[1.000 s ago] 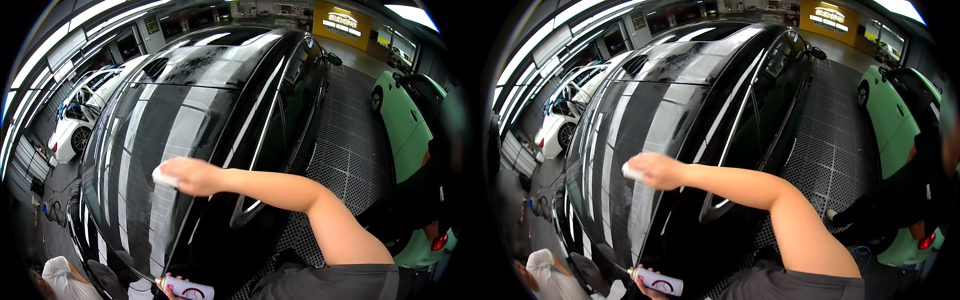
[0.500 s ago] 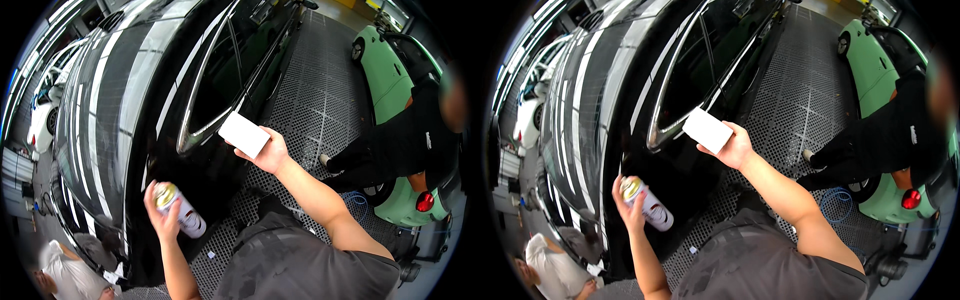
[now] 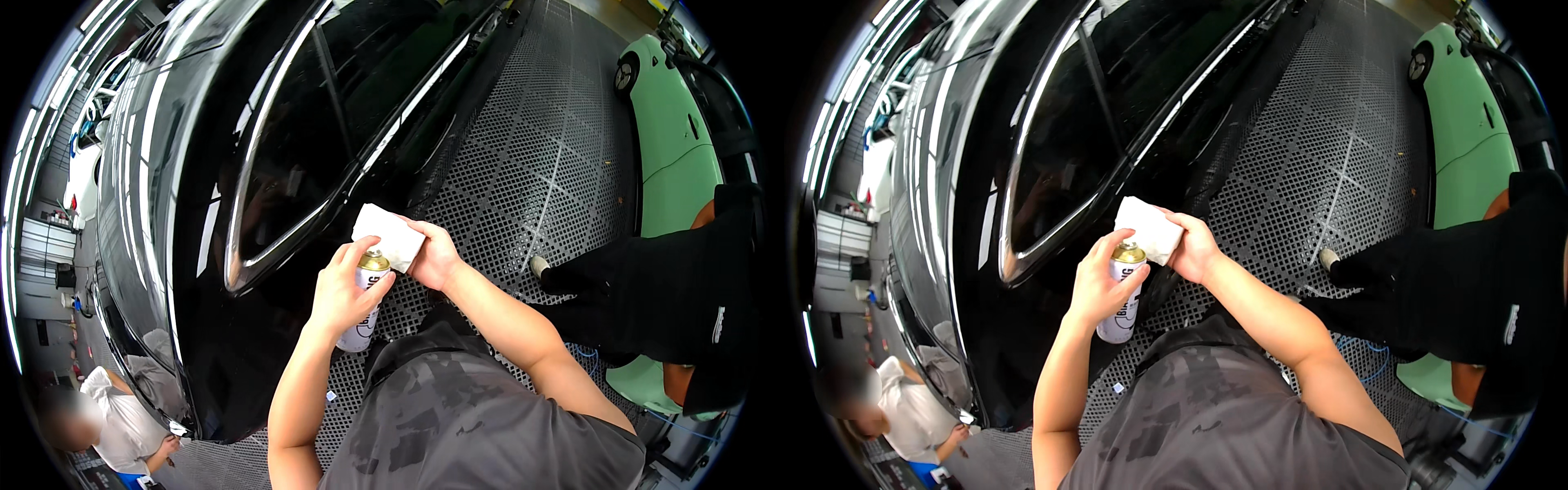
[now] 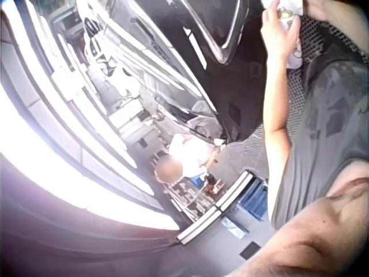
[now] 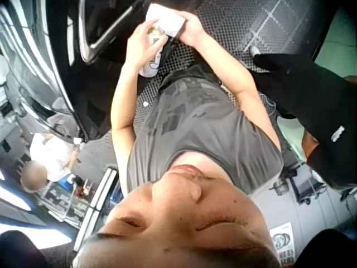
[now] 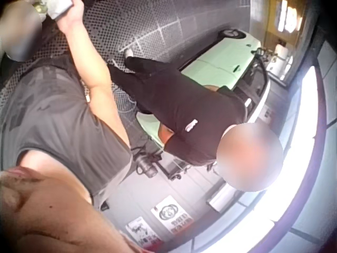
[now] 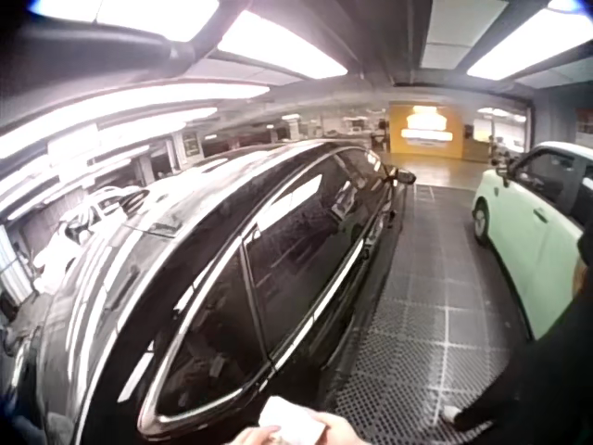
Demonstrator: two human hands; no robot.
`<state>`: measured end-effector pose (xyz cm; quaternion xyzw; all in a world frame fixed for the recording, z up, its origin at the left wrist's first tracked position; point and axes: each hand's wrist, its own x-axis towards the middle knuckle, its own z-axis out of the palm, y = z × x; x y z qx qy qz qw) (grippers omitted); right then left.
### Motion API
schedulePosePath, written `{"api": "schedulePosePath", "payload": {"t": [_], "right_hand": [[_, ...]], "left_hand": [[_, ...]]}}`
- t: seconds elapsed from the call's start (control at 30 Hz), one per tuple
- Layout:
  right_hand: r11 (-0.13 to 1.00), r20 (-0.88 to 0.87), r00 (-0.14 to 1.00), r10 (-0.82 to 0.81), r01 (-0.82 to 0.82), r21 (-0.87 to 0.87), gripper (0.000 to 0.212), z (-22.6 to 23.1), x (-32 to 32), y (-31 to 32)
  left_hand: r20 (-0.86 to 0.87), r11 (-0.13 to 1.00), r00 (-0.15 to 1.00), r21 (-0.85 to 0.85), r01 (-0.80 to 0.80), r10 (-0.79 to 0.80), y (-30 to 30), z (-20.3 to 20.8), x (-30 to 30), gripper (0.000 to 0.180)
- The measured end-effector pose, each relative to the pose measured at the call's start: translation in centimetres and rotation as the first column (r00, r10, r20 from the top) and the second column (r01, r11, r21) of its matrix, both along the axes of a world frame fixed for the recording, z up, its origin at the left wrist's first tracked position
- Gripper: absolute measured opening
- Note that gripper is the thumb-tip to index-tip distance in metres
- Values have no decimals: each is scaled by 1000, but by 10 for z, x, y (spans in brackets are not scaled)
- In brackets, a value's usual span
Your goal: The person sprays a cleaning solution from a can onto the roof and side windows of a black car and wipes the surfaces with a white cloth. The person moves around the vehicle, repeatedly applying spray and wiping different sections of the roof and windows.
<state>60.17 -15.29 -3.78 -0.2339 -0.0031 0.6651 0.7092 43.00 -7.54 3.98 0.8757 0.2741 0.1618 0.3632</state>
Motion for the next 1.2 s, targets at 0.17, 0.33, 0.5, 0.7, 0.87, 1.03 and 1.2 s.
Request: {"api": "schedulePosePath", "payload": {"t": [0.17, 0.33, 0.5, 0.7, 0.87, 1.03, 1.2], "right_hand": [[1000, -30, 999, 20, -20, -9, 50, -2, 65, 10], [995, -70, 996, 61, -55, 87, 50, 17, 87, 48], [985, -47, 988, 147, -142, 95, 51, 31, 78, 87], [851, 455, 887, 78, -297, 433, 70, 130, 91, 175], [737, 592, -440, -675, -358, 573, 48, 221, 115, 332], [623, 142, -618, -773, -699, 351, 39, 248, 63, 448], [704, -28, -761, -648, -613, 360, 49, 258, 163, 519]], "left_hand": [[42, 990, 992, -85, -116, 120, 22, -12, 64, 55], [176, 954, 982, -298, -21, 76, 30, 0, 79, 57], [254, 914, 942, -392, -105, 218, 57, 12, 56, 61], [690, 803, 480, -593, -54, 541, 126, 38, -47, 76], [800, 785, 147, -600, 156, 582, 169, 52, -131, 69], [835, 680, 137, -520, 517, 533, 228, 39, -196, 63], [811, 756, 50, -564, 331, 583, 222, 32, -224, 56]]}}
